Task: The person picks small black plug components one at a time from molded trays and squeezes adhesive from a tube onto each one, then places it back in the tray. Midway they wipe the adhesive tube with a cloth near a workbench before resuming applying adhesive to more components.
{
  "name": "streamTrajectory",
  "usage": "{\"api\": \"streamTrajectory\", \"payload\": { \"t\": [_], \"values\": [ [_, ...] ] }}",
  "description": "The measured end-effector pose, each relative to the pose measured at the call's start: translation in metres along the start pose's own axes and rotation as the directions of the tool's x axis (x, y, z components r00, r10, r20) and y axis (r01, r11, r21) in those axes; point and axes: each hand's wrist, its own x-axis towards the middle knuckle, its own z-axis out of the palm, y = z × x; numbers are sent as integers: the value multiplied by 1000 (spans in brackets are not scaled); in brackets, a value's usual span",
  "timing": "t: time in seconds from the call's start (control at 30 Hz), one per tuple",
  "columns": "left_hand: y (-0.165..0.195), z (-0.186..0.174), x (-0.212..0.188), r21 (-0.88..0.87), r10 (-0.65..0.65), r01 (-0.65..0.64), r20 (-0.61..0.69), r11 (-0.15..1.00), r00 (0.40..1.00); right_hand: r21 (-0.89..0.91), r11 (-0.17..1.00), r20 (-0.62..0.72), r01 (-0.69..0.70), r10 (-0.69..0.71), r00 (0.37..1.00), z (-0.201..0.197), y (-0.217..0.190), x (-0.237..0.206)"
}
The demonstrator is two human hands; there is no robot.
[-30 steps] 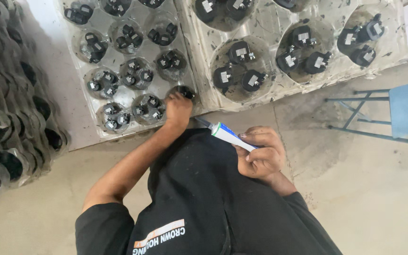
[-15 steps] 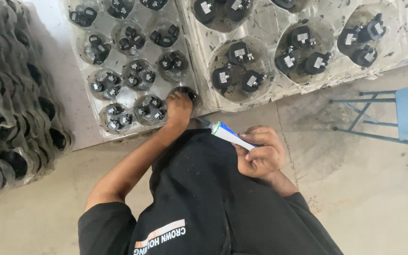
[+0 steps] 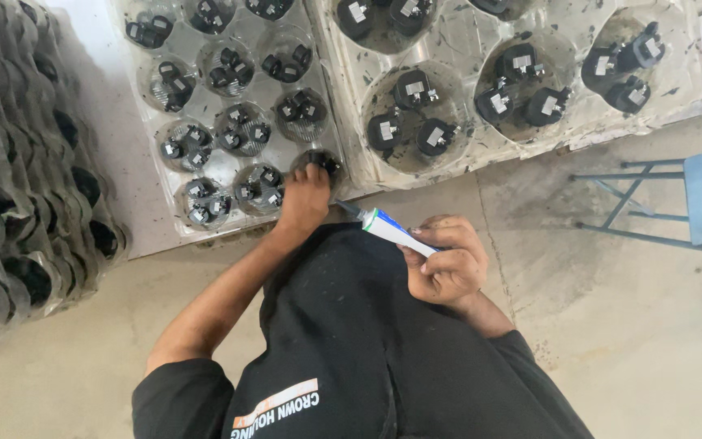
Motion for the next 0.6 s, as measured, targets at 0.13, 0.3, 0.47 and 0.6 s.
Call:
{"api": "streamTrajectory", "payload": {
  "t": [0.13,0.3,0.47,0.6],
  "values": [
    [8,-7,-11,-24,5,-6,-44,1000,999,-6,1000,4,-9,9,1000,-1,1,-2],
    [7,-33,-11,-239,-129,89,-159,967,979,-7,1000,5,-16,16,1000,-3,4,-3],
    [-23,-72,-34,-503,-432,290,-192,814,881,-41,998,-46,-41,39,998,-5,7,-6],
    [-29,-78,-63,-582,-534,333,-212,742,818,-44,999,-55,-25,23,998,-7,12,-7]
  ]
}}
